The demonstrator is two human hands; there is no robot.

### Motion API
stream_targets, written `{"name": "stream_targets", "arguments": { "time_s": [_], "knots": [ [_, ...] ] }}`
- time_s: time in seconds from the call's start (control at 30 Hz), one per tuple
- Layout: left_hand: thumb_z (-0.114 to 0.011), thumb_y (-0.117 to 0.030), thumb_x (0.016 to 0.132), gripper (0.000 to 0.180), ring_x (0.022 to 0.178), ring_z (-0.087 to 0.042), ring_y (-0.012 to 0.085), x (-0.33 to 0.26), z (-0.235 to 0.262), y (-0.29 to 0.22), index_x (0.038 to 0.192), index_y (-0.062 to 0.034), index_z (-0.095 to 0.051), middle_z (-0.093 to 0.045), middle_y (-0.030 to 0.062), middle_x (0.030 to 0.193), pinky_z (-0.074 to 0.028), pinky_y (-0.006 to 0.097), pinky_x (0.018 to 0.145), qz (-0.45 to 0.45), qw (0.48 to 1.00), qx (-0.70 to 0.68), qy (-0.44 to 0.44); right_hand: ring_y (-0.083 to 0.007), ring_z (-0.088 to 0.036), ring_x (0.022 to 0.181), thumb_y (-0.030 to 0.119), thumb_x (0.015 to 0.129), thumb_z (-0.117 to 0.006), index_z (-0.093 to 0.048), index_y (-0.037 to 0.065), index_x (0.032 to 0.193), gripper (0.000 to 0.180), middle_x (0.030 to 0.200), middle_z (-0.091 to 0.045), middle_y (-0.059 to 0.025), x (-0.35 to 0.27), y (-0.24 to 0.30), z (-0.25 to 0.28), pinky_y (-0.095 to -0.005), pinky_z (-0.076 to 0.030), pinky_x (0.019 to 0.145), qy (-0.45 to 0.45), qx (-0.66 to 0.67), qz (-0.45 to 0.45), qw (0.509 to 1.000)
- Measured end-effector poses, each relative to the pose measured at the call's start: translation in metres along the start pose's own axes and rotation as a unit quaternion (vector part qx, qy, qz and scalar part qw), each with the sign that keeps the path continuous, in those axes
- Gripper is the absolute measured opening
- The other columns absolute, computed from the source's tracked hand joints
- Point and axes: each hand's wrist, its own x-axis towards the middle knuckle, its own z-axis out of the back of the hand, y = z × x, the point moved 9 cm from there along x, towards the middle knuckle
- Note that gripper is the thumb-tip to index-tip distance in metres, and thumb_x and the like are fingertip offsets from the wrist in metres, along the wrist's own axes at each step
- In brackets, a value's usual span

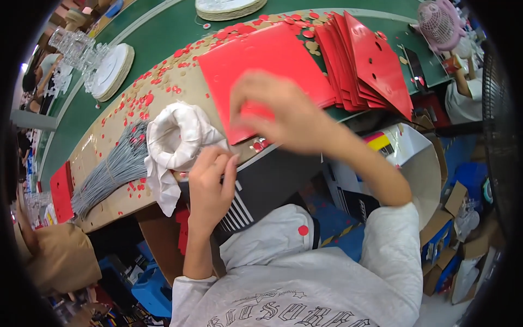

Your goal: Assembling red plastic folders by attaching black inserts at a factory assembly line.

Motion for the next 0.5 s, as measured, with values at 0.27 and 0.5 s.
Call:
{"name": "stream_targets", "arguments": {
  "time_s": [0.27, 0.5],
  "knots": [
    [-0.069, -0.004, 0.089, 0.016, 0.122, -0.057, 0.04, 0.018, -0.039, 0.006, 0.084, 0.0105, -0.065, -0.062, 0.0227, 0.126, -0.048, 0.047, 0.101, -0.058, 0.995, 0.084, 0.021, -0.0215, -0.064, 0.102, 0.007, 0.088, -0.071, -0.067, 0.002, 0.091, 0.007, 0.109, -0.065, -0.0079, 0.01, -0.103, -0.023, -0.0318, -0.049, 0.088, 0.072, 0.0, -0.145, 0.987],
    [-0.069, -0.008, 0.089, 0.02, 0.123, -0.057, 0.0391, 0.017, -0.05, 0.009, 0.085, 0.0117, -0.066, -0.062, 0.0212, 0.127, -0.049, 0.049, 0.101, -0.083, 0.988, 0.125, 0.045, -0.0238, -0.061, 0.105, 0.015, 0.088, -0.072, -0.069, 0.003, 0.088, 0.012, 0.11, -0.062, -0.0077, 0.026, -0.108, -0.027, -0.0378, -0.048, 0.093, 0.158, -0.035, -0.157, 0.974]
  ]
}}
